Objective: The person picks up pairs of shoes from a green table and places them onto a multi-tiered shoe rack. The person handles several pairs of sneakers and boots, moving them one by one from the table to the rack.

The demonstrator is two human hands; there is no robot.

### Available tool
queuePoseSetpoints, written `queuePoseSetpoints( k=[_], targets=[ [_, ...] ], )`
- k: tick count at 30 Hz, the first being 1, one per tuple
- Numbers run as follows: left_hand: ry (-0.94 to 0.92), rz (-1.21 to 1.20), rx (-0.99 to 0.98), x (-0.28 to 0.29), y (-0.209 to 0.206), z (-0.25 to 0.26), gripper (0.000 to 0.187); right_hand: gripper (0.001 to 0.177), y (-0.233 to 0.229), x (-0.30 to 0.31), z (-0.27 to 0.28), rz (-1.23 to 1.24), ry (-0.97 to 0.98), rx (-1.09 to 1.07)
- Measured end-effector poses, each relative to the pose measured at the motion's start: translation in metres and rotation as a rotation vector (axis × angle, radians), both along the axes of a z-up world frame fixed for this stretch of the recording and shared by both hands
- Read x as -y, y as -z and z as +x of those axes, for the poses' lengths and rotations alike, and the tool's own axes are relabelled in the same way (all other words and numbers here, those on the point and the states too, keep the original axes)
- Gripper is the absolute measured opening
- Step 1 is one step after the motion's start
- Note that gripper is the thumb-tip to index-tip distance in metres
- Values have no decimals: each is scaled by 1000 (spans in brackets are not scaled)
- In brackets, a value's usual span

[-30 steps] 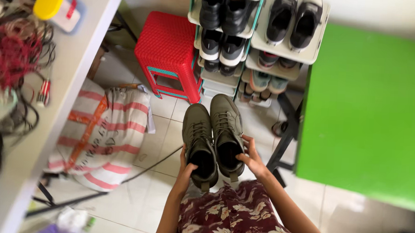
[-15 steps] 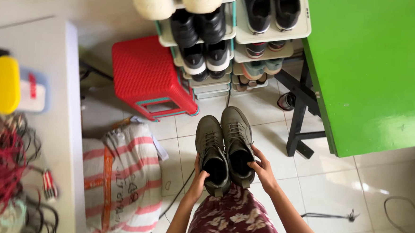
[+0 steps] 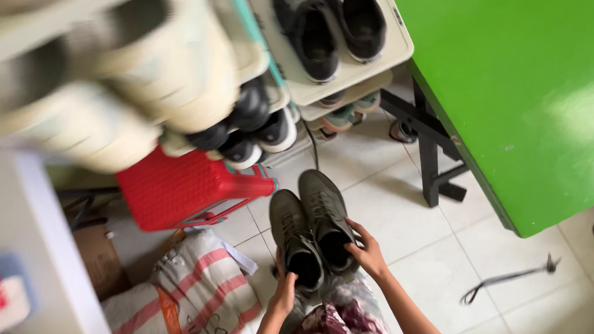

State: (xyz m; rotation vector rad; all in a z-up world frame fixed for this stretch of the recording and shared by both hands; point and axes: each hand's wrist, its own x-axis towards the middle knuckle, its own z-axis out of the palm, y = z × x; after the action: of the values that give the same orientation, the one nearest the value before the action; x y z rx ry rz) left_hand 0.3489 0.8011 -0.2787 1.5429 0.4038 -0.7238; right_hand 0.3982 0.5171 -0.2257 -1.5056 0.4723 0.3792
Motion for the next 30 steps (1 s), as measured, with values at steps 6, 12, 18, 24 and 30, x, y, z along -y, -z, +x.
queuePoseSetpoints(
  k=[6, 12, 18, 24, 30],
  targets=[
    [-73, 44, -8, 6, 68, 56, 92, 80, 101, -2, 54, -45, -26, 16],
    [-79, 90, 206, 9, 140, 120, 104, 80, 197, -9, 113, -166, -57, 280],
    [-144, 103, 331, -19, 245, 165, 86, 84, 239, -24, 183, -142, -42, 267],
    [-187, 144, 302, -80, 352, 209, 48, 84, 262, -45, 250, -134, -9, 325],
    [-265, 52, 351, -100, 398, 276, 46, 75, 297, -68, 286, -82, 124, 311]
  ],
)
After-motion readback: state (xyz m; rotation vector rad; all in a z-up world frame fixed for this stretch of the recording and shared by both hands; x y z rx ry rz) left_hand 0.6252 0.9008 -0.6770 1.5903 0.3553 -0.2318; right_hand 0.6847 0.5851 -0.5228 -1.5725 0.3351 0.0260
